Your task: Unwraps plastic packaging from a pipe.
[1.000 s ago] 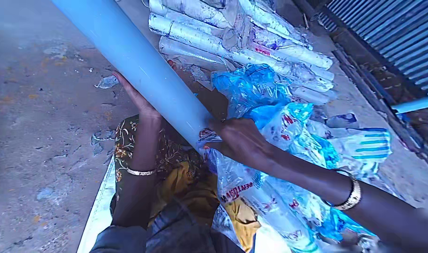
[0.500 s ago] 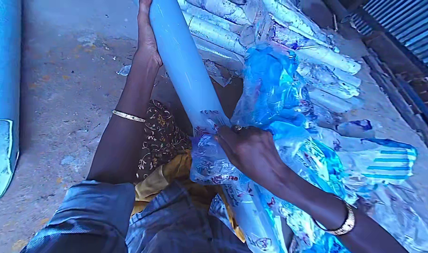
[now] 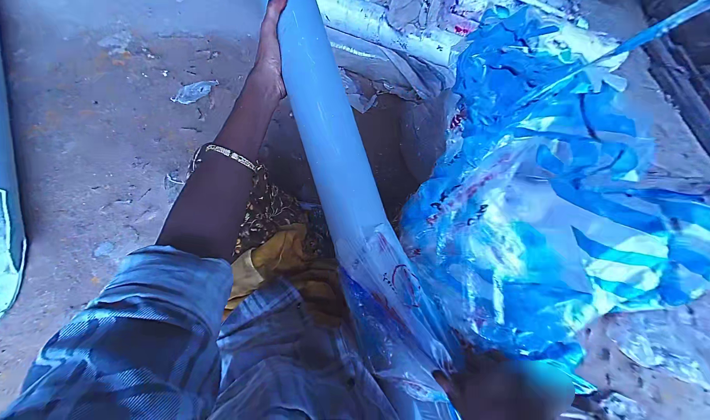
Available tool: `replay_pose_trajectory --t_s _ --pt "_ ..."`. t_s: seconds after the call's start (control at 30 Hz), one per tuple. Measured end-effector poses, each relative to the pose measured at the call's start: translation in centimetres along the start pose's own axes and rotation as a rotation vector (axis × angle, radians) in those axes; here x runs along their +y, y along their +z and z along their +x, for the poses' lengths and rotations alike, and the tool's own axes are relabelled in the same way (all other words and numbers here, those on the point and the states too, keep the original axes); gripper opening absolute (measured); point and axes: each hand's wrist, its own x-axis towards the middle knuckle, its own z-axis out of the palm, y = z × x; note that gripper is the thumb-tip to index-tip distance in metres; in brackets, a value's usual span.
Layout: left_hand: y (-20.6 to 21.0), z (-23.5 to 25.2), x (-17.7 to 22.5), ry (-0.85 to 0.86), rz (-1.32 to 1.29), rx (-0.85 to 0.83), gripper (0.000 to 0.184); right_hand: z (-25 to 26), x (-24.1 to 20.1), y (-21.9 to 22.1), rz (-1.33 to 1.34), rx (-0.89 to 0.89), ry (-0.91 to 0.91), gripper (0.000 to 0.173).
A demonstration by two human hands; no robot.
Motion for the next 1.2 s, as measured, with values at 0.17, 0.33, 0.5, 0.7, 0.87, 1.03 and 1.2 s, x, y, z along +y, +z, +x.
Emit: replay_pose_trajectory --t_s 0.17,0.33,0.5,0.7,0.87,1.03,1.2 --pt "2.6 -1.6 -3.1 -0.041 0.077 0.0 0.048 -2.3 2.0 -2.3 -0.099 0.052 0.122 0.041" --pt "3.5 -4.1 -0.7 -0.08 0.316 0.093 0.038 -0.4 6.0 -4.5 -0.183 0.172 0.124 0.039" --pt "-0.9 -6.3 -5.1 -0.036 -0.097 -0.445 0.05 2.1 11.8 -5.6 0.069 0.249 0.079 0.032" --pt "3.4 -12.4 -16.5 -0.078 -0.542 -0.459 0.019 6.0 15.4 -4.8 0.035 0.126 0.033 0.038" --pt "8.0 -12.0 -12.6 -0.181 -0.079 -0.125 0.031 3.6 16.5 -4.9 -0.137 0.008 0.381 0.027" --pt "10.9 -11.3 -12.1 -0.155 0.192 0.053 0.051 3.8 13.1 -7.0 0.007 0.126 0.439 0.045" --pt "13.1 -10.5 -13.4 -0.042 0.392 0.082 0.05 1.6 5.8 0.7 -0.038 0.171 0.46 0.042"
